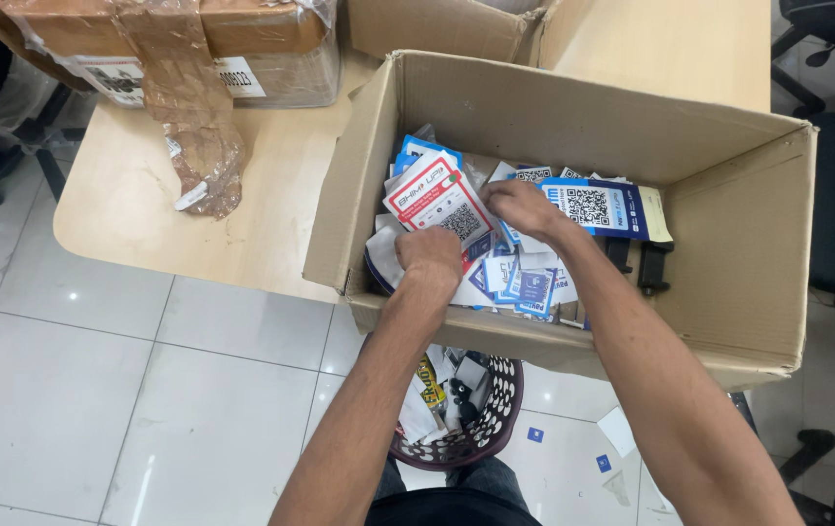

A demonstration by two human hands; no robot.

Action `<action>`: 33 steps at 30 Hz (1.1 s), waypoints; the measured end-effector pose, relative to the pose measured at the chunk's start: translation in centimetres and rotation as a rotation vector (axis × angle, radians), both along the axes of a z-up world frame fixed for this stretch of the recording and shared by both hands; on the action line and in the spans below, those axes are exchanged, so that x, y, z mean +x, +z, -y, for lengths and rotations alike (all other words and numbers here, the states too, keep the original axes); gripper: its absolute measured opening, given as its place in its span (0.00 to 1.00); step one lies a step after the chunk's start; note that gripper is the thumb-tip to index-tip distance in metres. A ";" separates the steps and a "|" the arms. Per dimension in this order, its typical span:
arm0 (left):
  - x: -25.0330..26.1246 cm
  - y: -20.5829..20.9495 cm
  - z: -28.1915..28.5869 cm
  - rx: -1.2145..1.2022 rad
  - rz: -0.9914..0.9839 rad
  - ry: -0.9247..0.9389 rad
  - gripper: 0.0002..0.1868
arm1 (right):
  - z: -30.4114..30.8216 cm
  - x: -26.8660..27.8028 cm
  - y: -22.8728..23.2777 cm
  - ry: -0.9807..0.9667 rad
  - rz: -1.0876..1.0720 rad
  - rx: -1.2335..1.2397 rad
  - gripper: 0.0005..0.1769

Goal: The person sorts various items from a large cardboard box into a smaller basket by hand, handling payment stickers, small electronic components, and plastic-wrapped objects.

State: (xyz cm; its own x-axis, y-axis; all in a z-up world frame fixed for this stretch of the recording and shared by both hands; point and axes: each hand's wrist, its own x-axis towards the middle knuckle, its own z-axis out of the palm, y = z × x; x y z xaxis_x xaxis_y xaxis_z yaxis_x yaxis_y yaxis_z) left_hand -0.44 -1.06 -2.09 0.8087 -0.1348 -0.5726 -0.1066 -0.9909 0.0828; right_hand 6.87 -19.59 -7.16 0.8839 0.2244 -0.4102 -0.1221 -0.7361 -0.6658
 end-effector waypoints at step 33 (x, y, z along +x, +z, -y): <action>0.6 2.4 0.2 -0.004 -0.041 -0.037 0.13 | -2.4 1.4 -1.2 -0.247 -0.133 0.387 0.27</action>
State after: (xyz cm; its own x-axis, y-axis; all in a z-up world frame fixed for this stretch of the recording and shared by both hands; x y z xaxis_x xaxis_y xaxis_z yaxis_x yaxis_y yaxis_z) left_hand 0.14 -1.30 0.31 0.7788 -0.1669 -0.6047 -0.1400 -0.9859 0.0918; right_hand 8.28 -17.21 -8.41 0.8754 0.1724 -0.4516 -0.3654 -0.3754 -0.8518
